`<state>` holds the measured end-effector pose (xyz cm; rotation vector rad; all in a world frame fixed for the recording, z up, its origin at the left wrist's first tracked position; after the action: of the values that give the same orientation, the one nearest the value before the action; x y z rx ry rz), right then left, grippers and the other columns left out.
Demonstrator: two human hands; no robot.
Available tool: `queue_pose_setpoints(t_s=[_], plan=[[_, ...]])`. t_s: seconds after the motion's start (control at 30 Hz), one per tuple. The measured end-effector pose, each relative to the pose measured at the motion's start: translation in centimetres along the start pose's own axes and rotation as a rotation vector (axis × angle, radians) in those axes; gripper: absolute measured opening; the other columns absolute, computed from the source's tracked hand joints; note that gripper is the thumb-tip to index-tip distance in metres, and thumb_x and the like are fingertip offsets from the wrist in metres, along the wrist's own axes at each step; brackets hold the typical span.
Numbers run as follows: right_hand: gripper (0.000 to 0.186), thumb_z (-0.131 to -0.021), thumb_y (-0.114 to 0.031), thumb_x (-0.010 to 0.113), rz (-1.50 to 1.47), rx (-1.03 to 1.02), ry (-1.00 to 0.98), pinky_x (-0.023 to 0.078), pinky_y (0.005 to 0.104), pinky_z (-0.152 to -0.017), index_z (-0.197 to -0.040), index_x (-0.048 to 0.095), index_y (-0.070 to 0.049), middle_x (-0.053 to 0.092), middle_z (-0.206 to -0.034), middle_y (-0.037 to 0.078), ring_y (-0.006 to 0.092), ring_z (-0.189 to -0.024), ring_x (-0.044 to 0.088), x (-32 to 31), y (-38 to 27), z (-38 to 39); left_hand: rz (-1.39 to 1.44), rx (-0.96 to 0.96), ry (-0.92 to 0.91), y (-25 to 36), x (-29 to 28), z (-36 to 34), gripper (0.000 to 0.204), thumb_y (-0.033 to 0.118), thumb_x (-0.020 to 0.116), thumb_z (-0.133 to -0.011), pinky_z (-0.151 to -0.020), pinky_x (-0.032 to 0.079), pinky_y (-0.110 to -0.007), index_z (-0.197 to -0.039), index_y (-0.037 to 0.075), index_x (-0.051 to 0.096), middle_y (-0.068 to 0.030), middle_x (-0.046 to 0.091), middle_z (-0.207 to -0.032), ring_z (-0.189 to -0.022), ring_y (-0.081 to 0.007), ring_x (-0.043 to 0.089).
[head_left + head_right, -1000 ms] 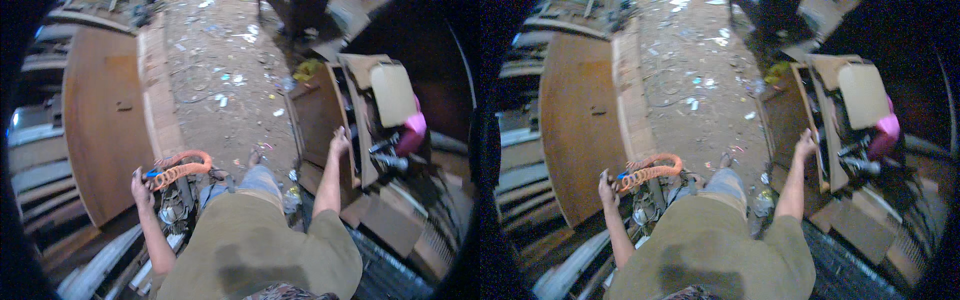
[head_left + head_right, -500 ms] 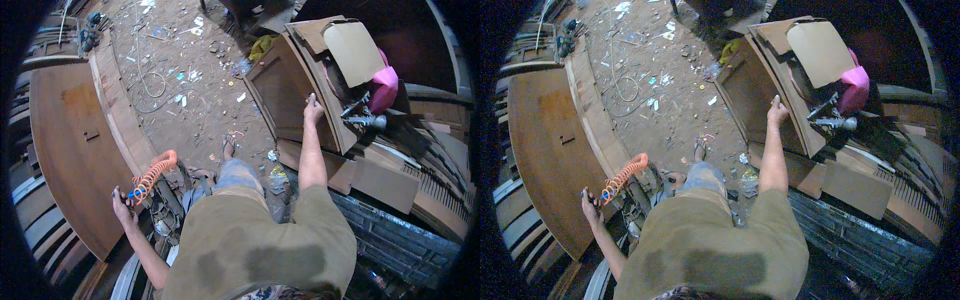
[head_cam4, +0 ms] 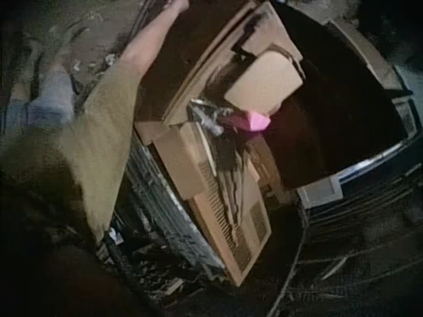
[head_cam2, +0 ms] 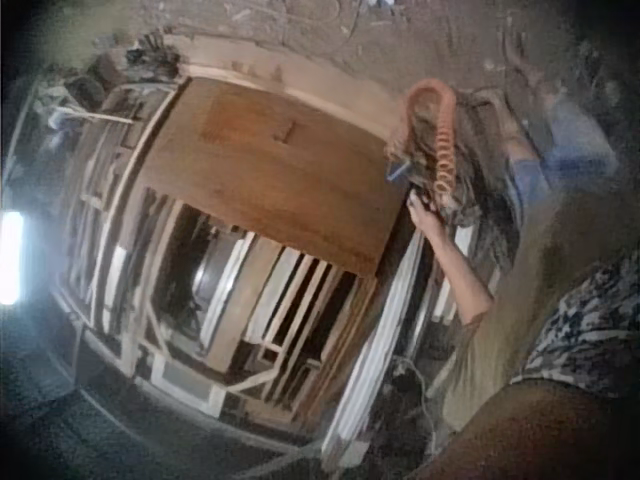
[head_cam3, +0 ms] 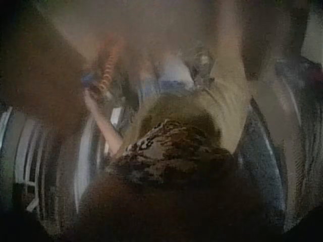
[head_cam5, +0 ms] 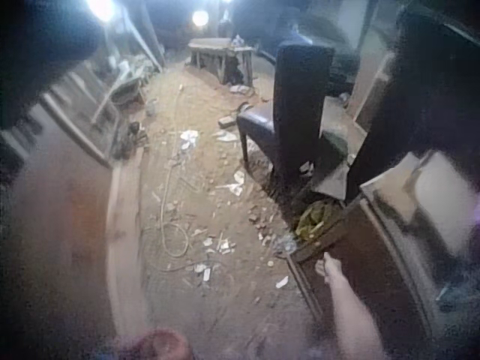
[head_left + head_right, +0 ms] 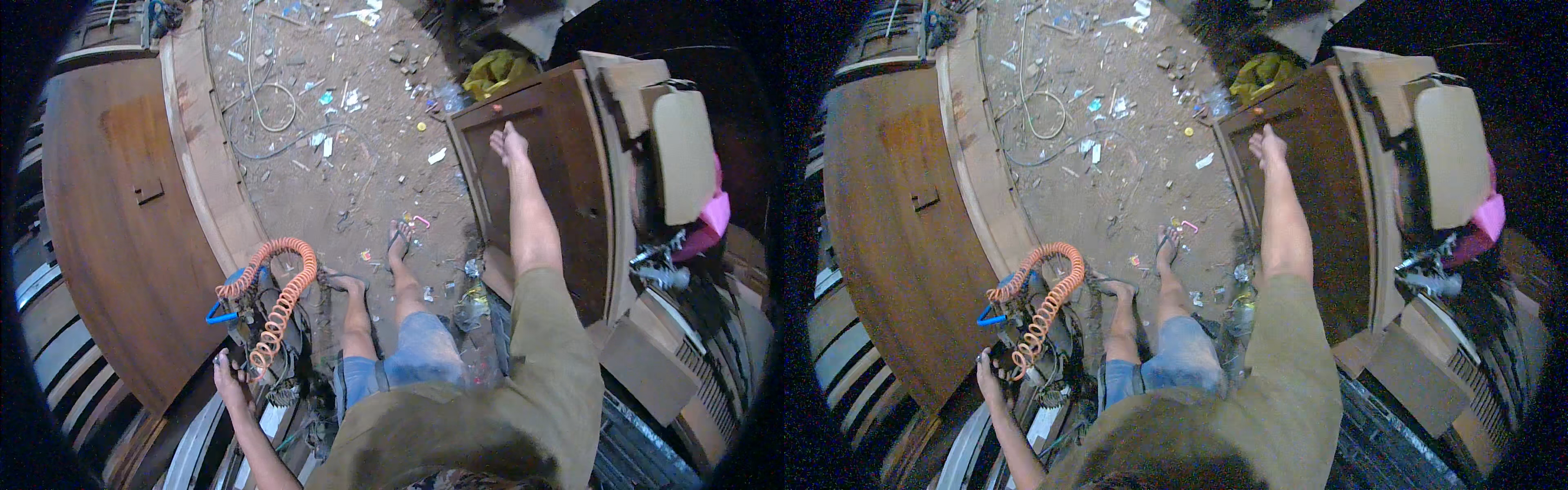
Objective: The person measures and marks a wooden plank using a square and pencil, then uses a hand saw to cut the wood. They subsequently retrieve a pneumatic nail gun and a circular saw, preparing them for further use.
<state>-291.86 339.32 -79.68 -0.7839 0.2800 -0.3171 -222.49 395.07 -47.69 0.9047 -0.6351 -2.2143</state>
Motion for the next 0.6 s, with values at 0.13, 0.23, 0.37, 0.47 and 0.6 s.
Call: queue_pose_setpoints(t_s=[0.13, 0.23, 0.37, 0.47, 0.6], plan=[[0.046, -0.102, -0.039, 0.049, -0.160, 0.162, 0.045, 0.057, 0.0497, -0.086, -0.140, 0.040, -0.016, 0.050, -0.135, 0.028, 0.0380, -0.111, 0.063, 4.0, 1.8, -5.6, -0.139, -0.039, -0.024, -1.0, 1.6, -1.1, 0.030, 0.035, 0.058, -0.099, -0.054, 0.034, -0.021, -0.115, 0.010, 0.061, 0.0040, 0.048, -0.079, -0.063, -0.0054, 0.044], [0.043, -0.101, -0.032, 0.045, -0.310, 0.113, 0.106, 0.057, 0.0495, -0.085, -0.137, 0.040, -0.009, 0.049, -0.138, 0.027, 0.0395, -0.109, 0.063, 4.8, 1.6, -10.2, -0.154, -0.066, 0.037, -1.8, 3.4, -1.3, 0.026, 0.032, 0.059, -0.099, -0.054, 0.033, -0.020, -0.112, 0.010, 0.060, 0.0057, 0.048, -0.076, -0.062, -0.0036, 0.044], [0.039, -0.097, -0.027, 0.047, -0.255, -0.014, 0.235, 0.058, 0.0425, -0.071, -0.123, 0.046, 0.002, 0.062, -0.120, 0.022, 0.0331, -0.089, 0.069, 5.7, 2.1, -10.2, -0.209, -0.104, 0.006, -4.1, 3.5, -1.8, 0.024, 0.032, 0.056, -0.101, -0.055, 0.034, -0.020, -0.111, 0.010, 0.060, 0.0071, 0.048, -0.075, -0.064, -0.0031, 0.045], [0.029, -0.093, -0.028, 0.054, -0.307, -0.059, 0.198, 0.051, 0.0366, -0.052, -0.104, 0.052, -0.001, 0.065, -0.088, 0.014, 0.0273, -0.064, 0.065, 7.3, 4.7, -7.2, -0.170, -0.102, -0.081, -5.3, 4.3, -2.8, 0.023, 0.030, 0.056, -0.101, -0.055, 0.034, -0.020, -0.110, 0.010, 0.060, 0.0075, 0.048, -0.076, -0.064, -0.0028, 0.045], [0.036, -0.095, -0.039, 0.052, -0.059, -0.099, 0.115, 0.049, 0.0379, -0.060, -0.089, 0.062, -0.005, 0.064, -0.075, 0.006, 0.0197, -0.062, 0.060, 13.2, 13.1, 5.8, -0.172, -0.089, -0.186, -6.5, 4.2, -3.7, 0.023, 0.029, 0.055, -0.102, -0.056, 0.034, -0.021, -0.111, 0.008, 0.060, 0.0075, 0.049, -0.077, -0.066, -0.0021, 0.045]])
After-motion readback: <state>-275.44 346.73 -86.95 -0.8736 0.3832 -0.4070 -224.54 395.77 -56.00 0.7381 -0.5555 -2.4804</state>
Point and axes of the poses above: each hand's wrist, its own z-axis away from the middle knuckle, its own x-axis out of the palm, y = z × x, the point moved 10 cm from there along -z, towards the middle knuckle
